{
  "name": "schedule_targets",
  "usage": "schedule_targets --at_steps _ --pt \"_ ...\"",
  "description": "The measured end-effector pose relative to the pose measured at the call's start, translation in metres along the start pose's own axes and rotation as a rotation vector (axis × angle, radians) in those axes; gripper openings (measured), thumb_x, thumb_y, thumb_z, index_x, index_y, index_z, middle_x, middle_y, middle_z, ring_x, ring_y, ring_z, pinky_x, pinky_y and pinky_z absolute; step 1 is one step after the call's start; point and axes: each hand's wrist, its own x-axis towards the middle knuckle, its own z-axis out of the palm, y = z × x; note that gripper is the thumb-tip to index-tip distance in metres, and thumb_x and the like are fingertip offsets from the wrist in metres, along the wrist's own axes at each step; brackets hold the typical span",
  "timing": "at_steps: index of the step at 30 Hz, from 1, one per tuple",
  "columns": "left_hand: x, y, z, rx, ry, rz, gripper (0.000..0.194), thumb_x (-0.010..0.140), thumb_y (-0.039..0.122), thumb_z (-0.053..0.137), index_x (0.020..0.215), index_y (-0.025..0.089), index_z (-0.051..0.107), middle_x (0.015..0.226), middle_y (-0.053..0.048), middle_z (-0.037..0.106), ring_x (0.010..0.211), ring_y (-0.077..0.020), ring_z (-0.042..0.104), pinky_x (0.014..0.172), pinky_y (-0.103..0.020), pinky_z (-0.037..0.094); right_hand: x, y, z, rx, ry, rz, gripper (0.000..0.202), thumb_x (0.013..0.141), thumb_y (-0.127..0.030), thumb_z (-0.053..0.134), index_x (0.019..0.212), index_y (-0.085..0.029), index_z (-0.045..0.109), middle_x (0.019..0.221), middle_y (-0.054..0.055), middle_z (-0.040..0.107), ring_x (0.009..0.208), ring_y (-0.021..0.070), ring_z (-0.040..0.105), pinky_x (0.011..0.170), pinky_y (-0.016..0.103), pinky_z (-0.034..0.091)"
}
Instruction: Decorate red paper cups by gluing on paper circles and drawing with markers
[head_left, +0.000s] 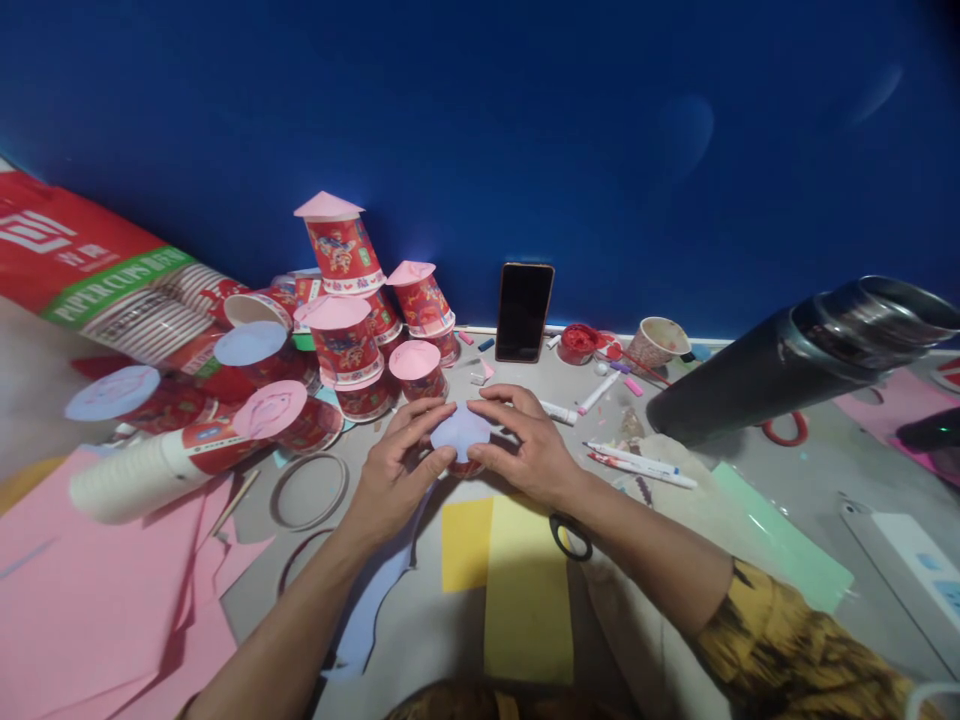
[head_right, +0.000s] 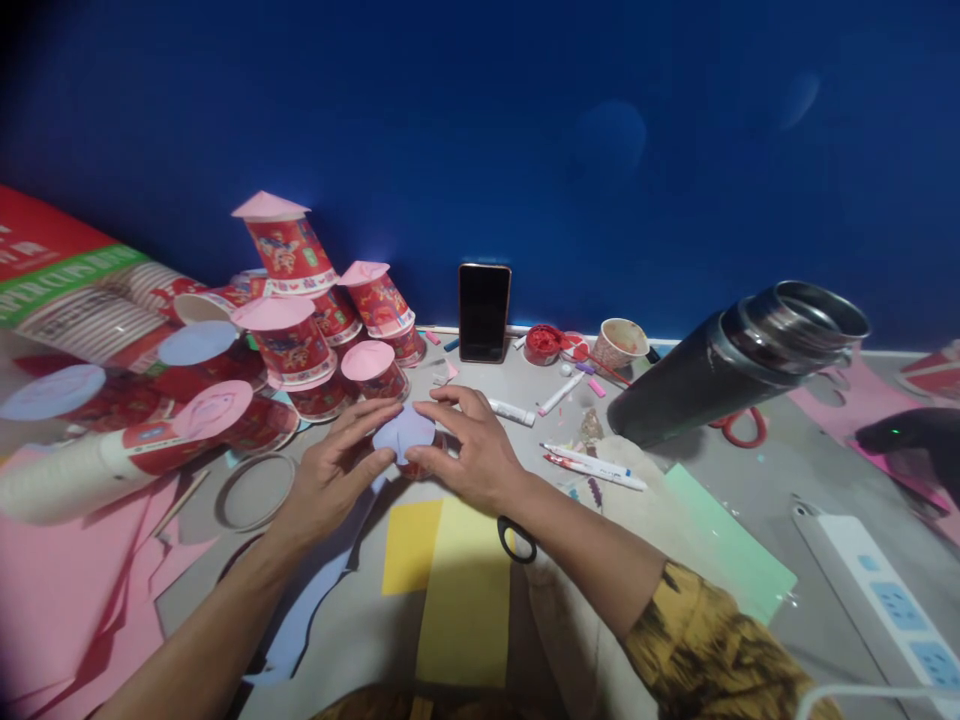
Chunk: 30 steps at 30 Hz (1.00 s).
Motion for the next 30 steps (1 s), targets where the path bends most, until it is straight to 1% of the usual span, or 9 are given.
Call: schedule_targets --at_steps 4,11,13,15,17,18,21,26,30 --pt "0.0006 0.0010 0.0006 0.032 0.005 0.013 0.041 0.099 0.042 0.074 0.137 0.027 0.077 0.145 -0.013 0.067 0.134 -0.0300 0.064 0.098 -0.041 0.062 -0.0006 0.0017 0.0019 -0.014 0.010 -0.012 0.043 0.094 -0.040 0.083 0.134 -0.026 0.077 0.141 0.015 0.066 0.133 0.0304 0.064 0.115 0.051 0.055" --pt "0.0009 0.0012 0.0013 0.062 0.005 0.030 0.041 0.099 0.043 0.074 0.136 0.027 0.078 0.143 -0.012 0.069 0.131 -0.0301 0.066 0.096 -0.040 0.063 0.0004 -0.0002 0.0014 -0.045 0.012 -0.004 0.043 0.093 -0.040 0.086 0.133 -0.029 0.077 0.140 0.013 0.068 0.132 0.0295 0.064 0.115 0.050 0.055" --pt "0.0008 0.0002 0.0015 0.081 -0.003 0.045 0.044 0.100 0.044 0.072 0.142 0.027 0.074 0.146 -0.013 0.066 0.134 -0.0303 0.064 0.100 -0.041 0.062 0.0006 0.0000 0.0017 -0.052 0.021 -0.016 0.043 0.092 -0.040 0.086 0.132 -0.028 0.077 0.139 0.013 0.067 0.132 0.0294 0.064 0.115 0.050 0.055" --pt "0.0012 -0.0010 0.0010 0.095 -0.026 0.066 0.050 0.104 0.043 0.067 0.152 0.029 0.066 0.153 -0.013 0.061 0.141 -0.0305 0.059 0.107 -0.043 0.059 0.0007 0.0002 0.0021 -0.056 0.025 -0.026 0.043 0.092 -0.040 0.086 0.132 -0.025 0.078 0.139 0.014 0.067 0.132 0.0299 0.064 0.115 0.050 0.055" --pt "0.0025 -0.0026 -0.0005 0.107 -0.065 0.098 0.053 0.106 0.042 0.063 0.158 0.030 0.059 0.159 -0.013 0.056 0.148 -0.0307 0.053 0.116 -0.046 0.054 0.0009 0.0001 0.0024 -0.056 0.026 -0.031 0.043 0.092 -0.039 0.086 0.131 -0.025 0.078 0.139 0.015 0.067 0.132 0.0302 0.064 0.114 0.050 0.056" --pt "0.0035 -0.0034 -0.0016 0.115 -0.086 0.111 0.053 0.107 0.042 0.062 0.158 0.030 0.058 0.160 -0.013 0.053 0.151 -0.0310 0.050 0.120 -0.048 0.050 0.0012 -0.0001 0.0024 -0.056 0.026 -0.032 0.042 0.092 -0.039 0.086 0.131 -0.025 0.078 0.139 0.014 0.067 0.132 0.0302 0.064 0.114 0.050 0.056" --pt "0.0067 -0.0052 -0.0047 0.136 -0.130 0.116 0.050 0.107 0.045 0.061 0.155 0.029 0.062 0.162 -0.014 0.049 0.155 -0.0324 0.045 0.127 -0.051 0.043 0.0020 -0.0011 0.0020 -0.051 0.018 -0.026 0.042 0.092 -0.037 0.087 0.131 -0.026 0.077 0.138 0.013 0.068 0.132 0.0296 0.064 0.114 0.050 0.056" --pt "0.0084 -0.0053 -0.0062 0.136 -0.141 0.095 0.046 0.107 0.048 0.059 0.149 0.030 0.066 0.160 -0.014 0.050 0.154 -0.0346 0.047 0.125 -0.053 0.044 0.0026 -0.0027 0.0013 -0.035 -0.009 0.009 0.044 0.091 -0.037 0.087 0.133 -0.028 0.077 0.140 0.013 0.068 0.135 0.0295 0.063 0.117 0.049 0.055" --pt "0.0077 -0.0059 -0.0049 0.134 -0.126 0.097 0.045 0.107 0.048 0.059 0.147 0.031 0.067 0.157 -0.013 0.054 0.151 -0.0337 0.050 0.124 -0.052 0.045 0.0026 -0.0026 0.0029 -0.031 -0.003 0.025 0.045 0.090 -0.038 0.088 0.133 -0.029 0.077 0.139 0.012 0.069 0.133 0.0292 0.065 0.115 0.049 0.056"
